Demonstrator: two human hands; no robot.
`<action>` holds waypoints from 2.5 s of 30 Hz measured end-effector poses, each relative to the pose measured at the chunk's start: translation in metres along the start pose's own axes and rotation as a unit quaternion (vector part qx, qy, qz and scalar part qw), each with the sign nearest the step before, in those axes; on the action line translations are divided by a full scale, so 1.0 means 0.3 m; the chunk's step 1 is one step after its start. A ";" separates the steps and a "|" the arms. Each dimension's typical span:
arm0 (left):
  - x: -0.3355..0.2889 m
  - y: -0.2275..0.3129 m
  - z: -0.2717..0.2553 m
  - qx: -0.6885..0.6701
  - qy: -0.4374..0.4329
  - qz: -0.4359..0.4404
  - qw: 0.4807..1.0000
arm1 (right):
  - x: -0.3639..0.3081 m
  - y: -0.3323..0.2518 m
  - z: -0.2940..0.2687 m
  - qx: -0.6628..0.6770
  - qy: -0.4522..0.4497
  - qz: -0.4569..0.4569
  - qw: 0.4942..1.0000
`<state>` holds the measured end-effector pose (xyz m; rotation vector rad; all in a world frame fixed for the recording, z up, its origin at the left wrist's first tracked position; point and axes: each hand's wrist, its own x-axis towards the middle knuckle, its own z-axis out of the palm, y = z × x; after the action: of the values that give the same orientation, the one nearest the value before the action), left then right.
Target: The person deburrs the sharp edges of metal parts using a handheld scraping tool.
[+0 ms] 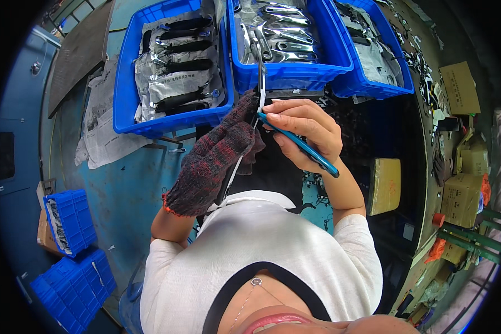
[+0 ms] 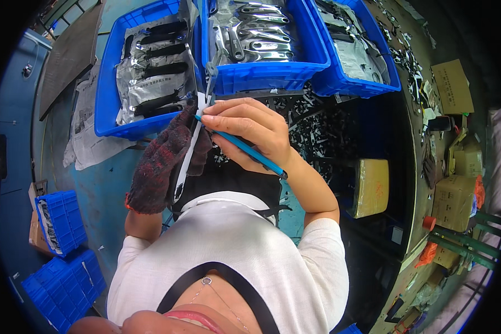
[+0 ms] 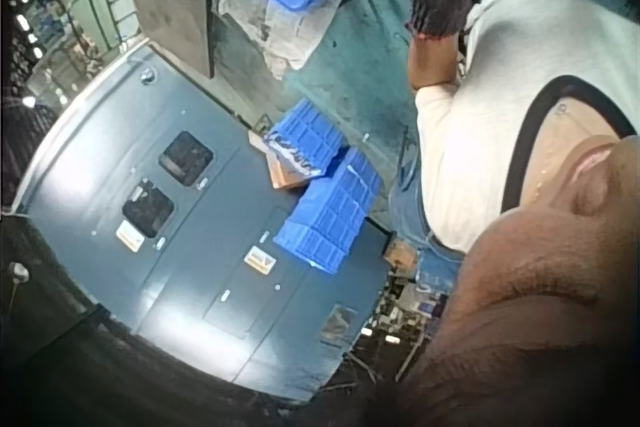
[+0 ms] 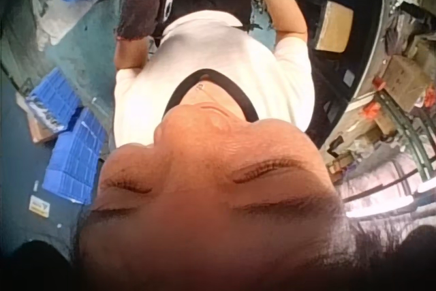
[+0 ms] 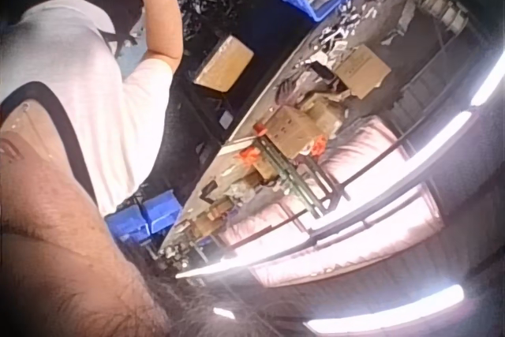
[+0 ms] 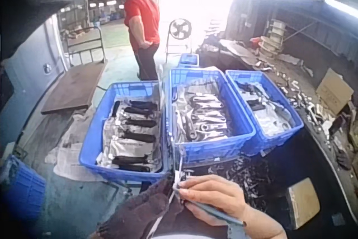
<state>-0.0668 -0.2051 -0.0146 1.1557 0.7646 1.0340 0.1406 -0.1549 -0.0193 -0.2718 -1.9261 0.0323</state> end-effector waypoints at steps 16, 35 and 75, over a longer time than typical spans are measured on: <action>0.112 -0.120 0.018 -0.251 0.027 0.043 0.967 | -0.017 0.051 0.085 0.052 0.042 0.128 0.990; 0.184 -0.078 -0.015 -0.293 0.248 0.155 0.910 | -0.131 -0.056 0.121 0.147 -0.162 0.073 0.973; 0.266 -0.251 -0.002 -0.309 -0.184 -0.221 0.907 | -0.183 0.336 -0.147 0.411 0.412 0.330 0.743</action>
<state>-0.0200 -0.1357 -0.0854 0.5575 0.3243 0.5772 0.2175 -0.0727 -0.0690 -0.2786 -0.7141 1.0411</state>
